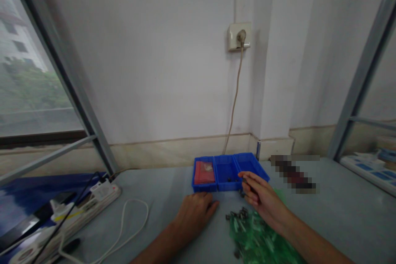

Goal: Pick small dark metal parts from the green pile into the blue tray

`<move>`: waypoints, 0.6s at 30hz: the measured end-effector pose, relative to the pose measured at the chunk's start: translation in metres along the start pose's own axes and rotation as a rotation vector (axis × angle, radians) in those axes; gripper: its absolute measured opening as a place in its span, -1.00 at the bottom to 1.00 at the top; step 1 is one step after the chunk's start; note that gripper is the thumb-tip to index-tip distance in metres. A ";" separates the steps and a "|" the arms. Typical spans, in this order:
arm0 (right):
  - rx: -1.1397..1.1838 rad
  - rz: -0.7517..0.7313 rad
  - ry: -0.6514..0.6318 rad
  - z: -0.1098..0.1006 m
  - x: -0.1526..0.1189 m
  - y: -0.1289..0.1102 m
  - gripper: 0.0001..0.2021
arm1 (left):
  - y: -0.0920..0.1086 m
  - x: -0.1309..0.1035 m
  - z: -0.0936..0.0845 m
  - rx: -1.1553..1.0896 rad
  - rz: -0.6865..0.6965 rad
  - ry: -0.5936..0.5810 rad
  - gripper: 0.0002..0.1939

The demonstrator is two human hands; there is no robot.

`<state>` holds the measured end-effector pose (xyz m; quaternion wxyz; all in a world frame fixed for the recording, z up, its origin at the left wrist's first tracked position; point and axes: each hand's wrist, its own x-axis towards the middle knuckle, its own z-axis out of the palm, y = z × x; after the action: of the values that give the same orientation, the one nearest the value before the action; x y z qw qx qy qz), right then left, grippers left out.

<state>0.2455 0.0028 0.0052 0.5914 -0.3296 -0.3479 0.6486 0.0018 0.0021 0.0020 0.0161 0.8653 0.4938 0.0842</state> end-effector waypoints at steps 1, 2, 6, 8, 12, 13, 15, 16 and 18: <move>-0.009 -0.005 0.008 0.000 0.000 0.000 -0.66 | 0.000 0.000 0.000 -0.002 0.004 0.002 -0.66; -0.022 -0.014 0.016 0.001 0.000 0.000 -0.66 | 0.000 0.000 0.000 -0.004 0.004 0.001 -0.66; -0.094 -0.058 0.013 0.005 -0.002 -0.002 -0.64 | 0.000 0.001 0.001 0.003 0.004 -0.004 -0.65; -0.125 -0.071 -0.001 0.007 -0.003 -0.003 -0.63 | 0.000 0.001 0.001 0.004 0.000 -0.003 -0.65; -0.176 -0.094 -0.009 0.010 -0.005 -0.003 -0.61 | 0.001 0.000 -0.001 0.001 -0.006 -0.013 -0.65; -0.183 -0.098 -0.009 0.011 -0.006 -0.003 -0.61 | 0.001 0.000 -0.001 0.001 -0.007 -0.013 -0.65; -0.188 -0.098 -0.013 0.011 -0.006 -0.003 -0.61 | 0.001 0.000 -0.002 0.002 -0.003 -0.012 -0.65; -0.188 -0.096 -0.013 0.011 -0.007 -0.003 -0.61 | 0.001 0.000 -0.002 0.002 -0.001 -0.013 -0.65; -0.185 -0.091 -0.014 0.010 -0.006 -0.003 -0.62 | 0.001 0.000 -0.003 0.001 -0.002 -0.015 -0.65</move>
<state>0.2387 -0.0041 0.0131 0.5848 -0.3622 -0.4251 0.5883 0.0024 0.0016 0.0047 0.0196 0.8655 0.4944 0.0776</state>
